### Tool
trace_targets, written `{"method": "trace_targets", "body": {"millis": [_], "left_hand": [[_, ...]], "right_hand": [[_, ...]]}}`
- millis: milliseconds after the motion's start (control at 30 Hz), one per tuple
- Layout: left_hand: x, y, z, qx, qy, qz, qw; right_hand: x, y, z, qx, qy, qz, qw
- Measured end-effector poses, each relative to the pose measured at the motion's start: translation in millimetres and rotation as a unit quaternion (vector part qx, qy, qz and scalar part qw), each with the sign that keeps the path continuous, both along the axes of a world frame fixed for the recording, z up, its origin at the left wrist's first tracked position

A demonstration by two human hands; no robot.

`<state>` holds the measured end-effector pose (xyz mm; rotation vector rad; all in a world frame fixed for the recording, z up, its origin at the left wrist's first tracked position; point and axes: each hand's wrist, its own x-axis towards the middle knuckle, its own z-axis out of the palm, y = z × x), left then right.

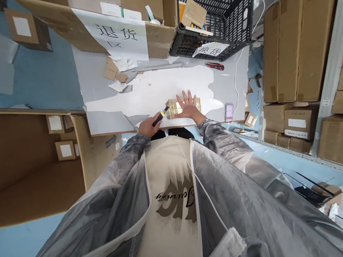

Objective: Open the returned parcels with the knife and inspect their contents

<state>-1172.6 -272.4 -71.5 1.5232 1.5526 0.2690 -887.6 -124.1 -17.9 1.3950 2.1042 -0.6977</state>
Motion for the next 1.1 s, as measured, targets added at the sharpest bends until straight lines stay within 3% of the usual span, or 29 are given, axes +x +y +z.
{"method": "trace_targets", "body": {"millis": [267,500,667,833,1100], "left_hand": [[-12,-27,-0.7,-0.034,0.006,-0.063,0.997],[-4,-20,-1.1,-0.027,-0.008,0.026,0.999],[-8,-21,-4.9,-0.015,-0.05,0.067,0.996],[-6,-14,-5.8,0.002,-0.066,0.137,0.988],[29,13,-1.7,-0.001,-0.075,0.115,0.991]], "right_hand": [[4,4,-12,-0.015,-0.04,-0.013,0.999],[8,6,-15,0.025,0.02,-0.056,0.998],[14,13,-9,0.005,-0.042,-0.009,0.999],[11,6,2,0.025,-0.03,-0.006,0.999],[17,-10,17,0.068,-0.04,0.054,0.995]]}}
